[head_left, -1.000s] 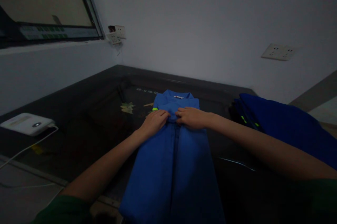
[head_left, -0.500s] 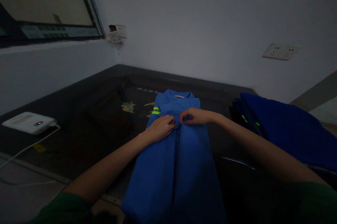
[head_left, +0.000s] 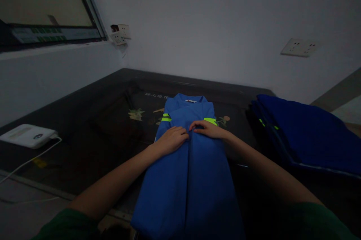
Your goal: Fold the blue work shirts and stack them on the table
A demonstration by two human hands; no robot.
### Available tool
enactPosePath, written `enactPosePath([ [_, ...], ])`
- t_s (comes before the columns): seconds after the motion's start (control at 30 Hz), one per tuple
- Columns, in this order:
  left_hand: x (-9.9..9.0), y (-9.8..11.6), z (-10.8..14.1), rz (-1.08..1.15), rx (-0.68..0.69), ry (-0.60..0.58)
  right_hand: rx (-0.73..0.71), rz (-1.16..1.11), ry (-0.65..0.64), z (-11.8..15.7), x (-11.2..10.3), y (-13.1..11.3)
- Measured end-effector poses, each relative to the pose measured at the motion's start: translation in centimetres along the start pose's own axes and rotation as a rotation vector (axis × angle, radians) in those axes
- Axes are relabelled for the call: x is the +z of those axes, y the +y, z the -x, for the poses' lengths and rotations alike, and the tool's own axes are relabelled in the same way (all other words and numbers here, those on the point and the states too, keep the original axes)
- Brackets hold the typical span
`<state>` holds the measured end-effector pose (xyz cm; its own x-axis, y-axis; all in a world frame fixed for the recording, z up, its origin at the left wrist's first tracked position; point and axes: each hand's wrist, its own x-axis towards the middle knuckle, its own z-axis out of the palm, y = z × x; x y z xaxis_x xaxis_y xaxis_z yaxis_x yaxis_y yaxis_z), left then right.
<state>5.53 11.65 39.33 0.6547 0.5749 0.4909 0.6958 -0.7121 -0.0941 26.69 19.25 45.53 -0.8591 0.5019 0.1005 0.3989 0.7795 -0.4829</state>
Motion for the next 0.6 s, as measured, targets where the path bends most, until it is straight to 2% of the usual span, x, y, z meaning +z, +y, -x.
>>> enactPosePath([
  [0.1,0.3,-0.1,0.1,0.005,-0.02,-0.008,-0.016,-0.021,0.054,0.0,0.6,0.4],
  [0.23,0.2,-0.6,0.2,-0.026,0.048,-0.035,-0.03,0.0,0.078,0.1,1.2,0.7],
  [0.47,-0.8,-0.5,0.1,0.008,0.141,-0.044,-0.084,0.353,0.228,0.5,2.9,1.2],
  [0.6,-0.2,0.0,0.0,0.019,0.061,0.003,-0.05,0.504,0.315,1.0,4.0,1.3],
])
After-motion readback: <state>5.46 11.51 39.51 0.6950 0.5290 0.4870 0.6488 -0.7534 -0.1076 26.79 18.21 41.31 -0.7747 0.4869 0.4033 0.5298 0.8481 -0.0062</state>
